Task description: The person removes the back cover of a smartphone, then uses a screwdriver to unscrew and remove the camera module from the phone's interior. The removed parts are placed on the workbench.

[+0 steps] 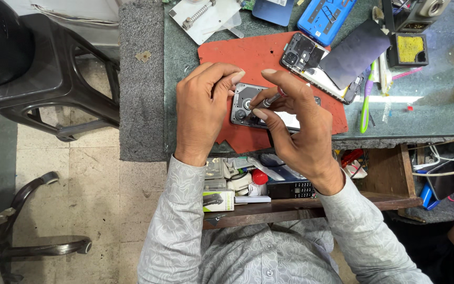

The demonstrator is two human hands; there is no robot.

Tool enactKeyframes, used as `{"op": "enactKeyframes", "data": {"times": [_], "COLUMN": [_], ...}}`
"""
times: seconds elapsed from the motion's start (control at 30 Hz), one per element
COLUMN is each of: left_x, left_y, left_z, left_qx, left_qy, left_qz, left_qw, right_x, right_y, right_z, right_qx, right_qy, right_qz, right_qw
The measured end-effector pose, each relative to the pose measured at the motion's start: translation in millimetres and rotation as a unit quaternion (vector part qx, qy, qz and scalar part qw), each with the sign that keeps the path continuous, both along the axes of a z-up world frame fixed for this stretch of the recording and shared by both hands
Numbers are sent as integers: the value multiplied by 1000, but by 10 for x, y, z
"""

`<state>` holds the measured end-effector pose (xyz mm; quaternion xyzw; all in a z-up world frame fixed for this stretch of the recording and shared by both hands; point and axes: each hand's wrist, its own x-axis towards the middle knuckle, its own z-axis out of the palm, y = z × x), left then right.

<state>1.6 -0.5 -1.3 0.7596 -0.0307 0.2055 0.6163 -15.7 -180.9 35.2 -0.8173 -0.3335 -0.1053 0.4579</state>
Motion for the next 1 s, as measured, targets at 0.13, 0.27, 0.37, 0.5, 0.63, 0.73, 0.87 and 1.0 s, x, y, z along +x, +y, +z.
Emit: {"op": "enactKeyframes", "data": {"times": [0.13,0.27,0.37,0.5,0.63,0.73,0.87,1.0], "left_x": [0,-9,-7,-12,-3,7,-8,-3], "left_y": [5,7,7,12,-7,0,27,22], "left_z": [-14,-14,-9,-13,-29,-35,-53,-36], "left_qx": [4,17,18,29,-12,-7,38,26], "left_qy": [-10,-12,-9,-4,7,-2,-29,-33], "left_qz": [2,8,8,14,-4,-6,5,-2], "left_qw": [1000,1000,1000,999,1000,1000,999,999], "right_x": [3,4,-2,-5,25,32,46,54], "right_y": [-13,-1,18,13,43,33,41,35], "right_z": [-9,3,55,172,240,308,321,277], "right_qx": [-8,0,1,-40,-64,-63,-90,-87], "right_qy": [-7,4,15,-32,-80,-54,-46,4], "right_qz": [-1,8,27,52,13,48,72,51], "right_qw": [1000,1000,1000,997,995,995,992,995]}}
